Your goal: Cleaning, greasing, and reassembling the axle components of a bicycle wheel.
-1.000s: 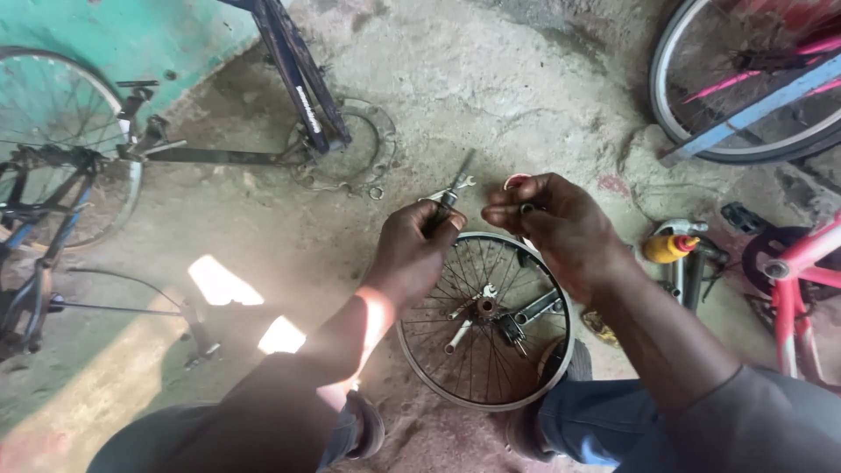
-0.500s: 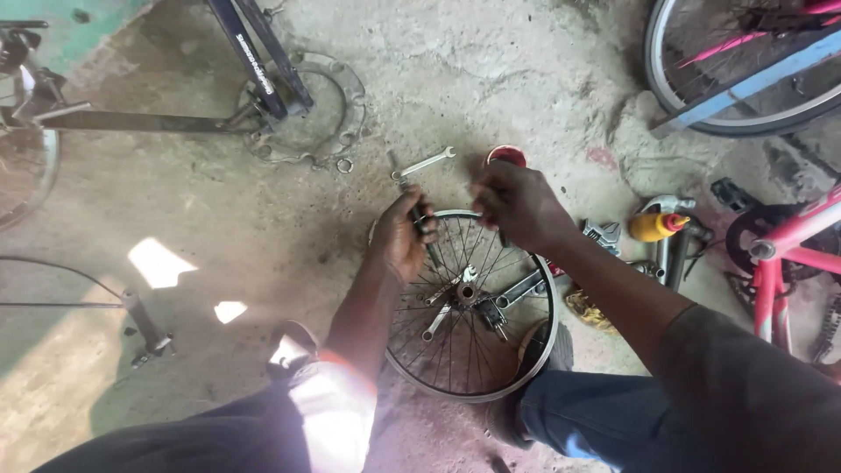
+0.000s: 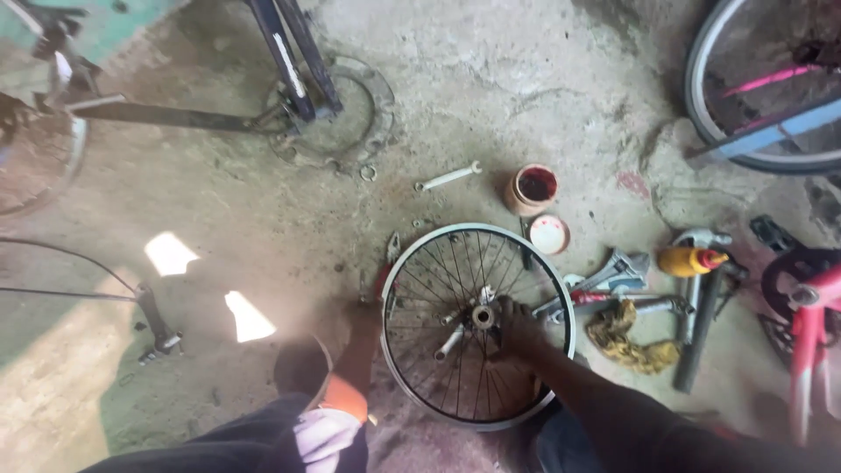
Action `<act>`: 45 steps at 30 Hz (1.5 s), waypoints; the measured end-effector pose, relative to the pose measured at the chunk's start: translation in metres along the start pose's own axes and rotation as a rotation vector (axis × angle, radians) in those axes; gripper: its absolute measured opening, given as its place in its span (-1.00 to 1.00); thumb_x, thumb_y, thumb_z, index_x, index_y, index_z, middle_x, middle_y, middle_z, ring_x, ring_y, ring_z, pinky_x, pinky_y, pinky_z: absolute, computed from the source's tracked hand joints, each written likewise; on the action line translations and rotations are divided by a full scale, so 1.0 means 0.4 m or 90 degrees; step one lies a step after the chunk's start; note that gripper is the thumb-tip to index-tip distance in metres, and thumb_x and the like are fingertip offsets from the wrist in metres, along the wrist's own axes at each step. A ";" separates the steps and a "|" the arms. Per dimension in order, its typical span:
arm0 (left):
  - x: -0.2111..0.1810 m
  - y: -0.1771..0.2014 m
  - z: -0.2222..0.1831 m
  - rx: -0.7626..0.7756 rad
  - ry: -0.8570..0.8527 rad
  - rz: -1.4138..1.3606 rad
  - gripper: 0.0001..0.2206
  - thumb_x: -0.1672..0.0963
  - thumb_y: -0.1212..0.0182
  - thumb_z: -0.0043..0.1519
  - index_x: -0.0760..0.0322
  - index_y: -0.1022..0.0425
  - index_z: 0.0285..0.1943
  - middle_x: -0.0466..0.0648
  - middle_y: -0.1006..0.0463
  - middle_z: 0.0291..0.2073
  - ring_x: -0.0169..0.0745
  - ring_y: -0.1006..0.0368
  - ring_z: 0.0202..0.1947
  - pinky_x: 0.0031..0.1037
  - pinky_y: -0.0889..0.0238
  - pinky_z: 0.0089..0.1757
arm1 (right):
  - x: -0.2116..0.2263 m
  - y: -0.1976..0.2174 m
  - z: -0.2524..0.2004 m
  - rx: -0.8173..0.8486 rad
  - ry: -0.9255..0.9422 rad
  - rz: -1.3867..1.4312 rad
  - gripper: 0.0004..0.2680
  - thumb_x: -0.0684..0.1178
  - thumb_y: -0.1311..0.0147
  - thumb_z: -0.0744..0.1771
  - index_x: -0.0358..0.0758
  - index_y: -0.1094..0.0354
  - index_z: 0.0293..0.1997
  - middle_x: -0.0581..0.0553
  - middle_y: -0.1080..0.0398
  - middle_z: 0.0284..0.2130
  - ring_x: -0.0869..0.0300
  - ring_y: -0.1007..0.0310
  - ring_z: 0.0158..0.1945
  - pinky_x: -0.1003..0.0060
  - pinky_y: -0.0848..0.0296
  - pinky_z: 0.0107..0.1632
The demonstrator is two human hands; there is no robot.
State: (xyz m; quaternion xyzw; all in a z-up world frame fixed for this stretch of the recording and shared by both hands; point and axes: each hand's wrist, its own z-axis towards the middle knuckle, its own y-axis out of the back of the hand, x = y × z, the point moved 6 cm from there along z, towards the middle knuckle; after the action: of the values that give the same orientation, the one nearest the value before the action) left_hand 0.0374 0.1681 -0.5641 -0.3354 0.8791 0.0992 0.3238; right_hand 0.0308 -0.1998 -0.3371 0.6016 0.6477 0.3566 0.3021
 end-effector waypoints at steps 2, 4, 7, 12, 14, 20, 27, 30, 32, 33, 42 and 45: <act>-0.061 0.002 -0.124 -0.062 -0.081 0.367 -0.82 0.14 -0.08 0.22 0.07 -0.17 -0.41 -0.26 -0.14 -0.65 -0.55 -0.06 -0.67 -0.43 0.20 -0.55 | 0.029 0.003 -0.020 -0.073 0.128 0.038 -0.11 0.36 -0.50 0.00 -0.04 0.17 0.31 -0.19 -0.43 0.08 -0.04 -0.45 0.21 -0.23 -0.08 0.41; 0.004 0.020 -0.077 -0.108 -0.119 0.462 -0.79 0.11 -0.16 0.19 0.32 -0.30 -0.13 0.02 -0.37 -0.34 -0.16 -0.32 -0.30 -0.18 -0.06 -0.36 | 0.059 -0.031 -0.023 -0.389 0.276 -0.048 -0.36 0.39 -0.13 0.15 -0.21 -0.01 0.21 -0.39 -0.34 -0.03 -0.07 -0.41 -0.13 -0.14 -0.16 0.03; -0.030 0.016 -0.097 -0.199 -0.213 0.607 -0.60 0.02 -0.26 0.12 0.49 -0.52 -0.07 0.22 -0.60 -0.25 0.15 -0.57 -0.21 -0.06 -0.39 -0.27 | 0.064 -0.024 -0.014 -0.471 0.291 0.065 -0.42 0.35 -0.07 0.24 -0.30 -0.09 0.23 -0.42 -0.36 -0.16 -0.12 -0.42 -0.26 -0.09 -0.29 -0.14; -0.025 0.046 -0.069 -0.250 -0.166 0.583 -0.65 0.02 -0.23 0.12 0.38 -0.55 -0.06 0.18 -0.61 -0.24 0.07 -0.57 -0.27 -0.18 -0.46 -0.20 | 0.058 -0.036 0.000 -0.191 0.116 0.349 -0.33 -0.01 -0.35 0.15 -0.23 0.01 0.35 -0.34 -0.42 -0.13 -0.22 -0.46 -0.06 -0.12 -0.44 0.00; 0.064 0.047 0.081 -0.009 -0.184 -0.367 -0.74 0.04 0.18 0.38 0.06 -0.21 -0.41 -0.29 -0.16 -0.57 -0.52 0.06 -0.61 -0.67 0.18 -0.55 | 0.052 -0.030 0.001 -0.247 0.162 0.398 -0.35 0.01 -0.39 0.10 -0.03 -0.09 0.30 0.03 -0.39 -0.46 0.11 -0.42 -0.29 0.11 -0.32 -0.06; -0.384 -0.040 -0.409 -0.292 -0.196 0.460 -0.68 -0.01 0.08 0.38 0.20 -0.55 -0.07 -0.08 -0.53 -0.42 -0.26 -0.54 -0.41 -0.36 -0.33 -0.37 | -0.046 0.119 0.009 -0.392 0.108 0.480 -0.47 0.14 -0.31 0.11 -0.03 -0.19 0.15 -0.06 -0.39 -0.54 -0.12 -0.52 -0.40 0.01 -0.47 -0.14; -0.354 -0.109 -0.432 -0.237 -0.327 0.473 -0.79 0.06 0.02 0.43 0.11 -0.38 -0.27 -0.26 -0.29 -0.52 -0.41 -0.16 -0.49 -0.51 -0.02 -0.39 | -0.136 0.286 -0.009 -0.461 -0.195 0.565 -0.55 0.04 -0.31 0.21 -0.03 -0.10 0.12 -0.03 -0.36 -0.47 0.04 -0.47 -0.31 0.03 -0.42 -0.11; -0.286 -0.120 -0.436 -0.154 -0.308 0.398 -0.75 0.07 -0.07 0.30 0.12 -0.36 -0.47 -0.19 -0.28 -0.63 -0.40 -0.16 -0.54 -0.47 -0.06 -0.40 | -0.085 0.312 -0.047 -0.491 -0.192 0.597 -0.56 -0.06 -0.26 0.23 -0.11 -0.06 0.14 -0.09 -0.31 -0.46 -0.02 -0.44 -0.29 -0.04 -0.34 -0.14; -0.264 -0.097 -0.391 -0.212 -0.289 0.293 -0.78 0.07 -0.08 0.17 0.16 -0.40 -0.54 -0.11 -0.28 -0.62 -0.28 -0.24 -0.48 -0.40 -0.07 -0.35 | -0.019 0.322 -0.047 -0.531 -0.122 0.627 -0.39 -0.08 -0.27 0.18 -0.17 0.02 0.34 -0.31 -0.40 -0.24 -0.23 -0.54 -0.17 -0.19 -0.47 -0.09; -0.303 -0.087 -0.394 -0.215 -0.293 0.292 -0.78 0.07 -0.08 0.17 0.16 -0.40 -0.54 -0.11 -0.28 -0.62 -0.28 -0.24 -0.48 -0.40 -0.07 -0.35 | 0.008 0.323 -0.039 -0.532 -0.118 0.630 -0.39 -0.08 -0.27 0.18 -0.17 0.02 0.34 -0.31 -0.40 -0.24 -0.23 -0.54 -0.17 -0.19 -0.47 -0.09; -0.633 0.041 -0.500 -0.568 -0.267 0.347 -0.61 -0.01 0.06 0.41 0.39 -0.59 -0.09 0.16 -0.62 -0.27 0.10 -0.61 -0.14 -0.14 -0.48 -0.18 | 0.295 0.248 0.216 -0.286 -0.052 0.678 -0.53 0.05 -0.34 0.19 0.00 -0.08 0.11 -0.04 -0.36 -0.49 -0.04 -0.54 -0.28 0.02 -0.45 -0.13; -0.684 -0.020 -0.658 -0.616 -0.367 0.280 -0.71 0.07 -0.04 0.39 0.45 -0.51 -0.19 0.11 -0.54 -0.36 0.08 -0.57 -0.24 -0.12 -0.42 -0.22 | 0.355 0.226 0.306 -0.305 -0.063 0.749 -0.58 0.01 -0.31 0.22 -0.08 -0.09 0.08 -0.03 -0.35 -0.50 0.02 -0.52 -0.32 0.11 -0.45 -0.17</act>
State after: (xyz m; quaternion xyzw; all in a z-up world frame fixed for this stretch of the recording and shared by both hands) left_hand 0.0650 0.2028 -0.1867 -0.2150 0.6596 0.6394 0.3315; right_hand 0.1690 -0.0446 -0.3260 0.7882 0.0966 0.5697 0.2118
